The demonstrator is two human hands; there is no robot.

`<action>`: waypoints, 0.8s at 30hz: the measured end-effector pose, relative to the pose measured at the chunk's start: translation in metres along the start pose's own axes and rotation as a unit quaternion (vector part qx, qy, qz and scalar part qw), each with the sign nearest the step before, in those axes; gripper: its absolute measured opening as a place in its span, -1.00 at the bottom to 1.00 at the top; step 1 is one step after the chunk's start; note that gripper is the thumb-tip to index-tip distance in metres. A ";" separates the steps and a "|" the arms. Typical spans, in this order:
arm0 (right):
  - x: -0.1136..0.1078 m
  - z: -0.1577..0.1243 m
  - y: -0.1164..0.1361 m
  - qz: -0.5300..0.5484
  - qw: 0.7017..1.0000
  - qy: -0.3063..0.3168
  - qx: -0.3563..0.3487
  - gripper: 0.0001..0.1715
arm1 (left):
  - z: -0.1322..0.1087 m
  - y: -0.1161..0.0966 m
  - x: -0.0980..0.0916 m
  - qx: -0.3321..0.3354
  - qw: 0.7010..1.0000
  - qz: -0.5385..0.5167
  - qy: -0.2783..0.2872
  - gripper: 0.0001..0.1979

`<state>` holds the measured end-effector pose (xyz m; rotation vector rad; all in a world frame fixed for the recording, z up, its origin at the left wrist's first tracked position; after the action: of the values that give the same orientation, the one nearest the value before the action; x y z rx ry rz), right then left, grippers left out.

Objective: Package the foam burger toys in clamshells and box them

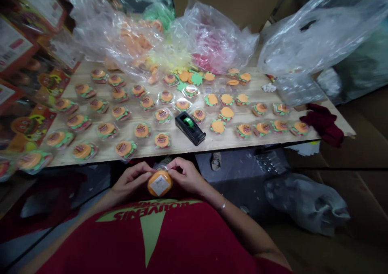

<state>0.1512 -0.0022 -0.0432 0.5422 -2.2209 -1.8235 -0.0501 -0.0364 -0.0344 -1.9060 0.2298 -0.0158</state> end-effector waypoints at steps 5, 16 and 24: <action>0.000 0.001 0.009 -0.009 1.000 -0.013 -0.019 -0.89 | 0.022 -0.018 0.003 0.030 0.993 0.059 0.093 -0.72; 0.007 0.027 0.020 -0.046 0.992 0.022 -0.118 -0.87 | 0.015 -0.005 -0.002 0.168 0.978 0.121 -0.039 -0.68; 0.012 0.006 -0.003 -0.019 0.999 -0.046 0.006 -0.82 | 0.001 0.017 0.000 0.110 0.970 0.041 -0.211 -0.70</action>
<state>0.1388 -0.0022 -0.0482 0.5165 -2.2962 -1.8917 -0.0523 -0.0415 -0.0510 -1.6317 0.0153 0.4010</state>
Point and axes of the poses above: each hand's wrist, its own z-axis towards the middle knuckle, its own x-axis out of the palm, y = z × x, the point moved 2 cm from there along z, towards the middle knuckle, and after that the axes turned 8 degrees about -y, right-handed, at the moved point
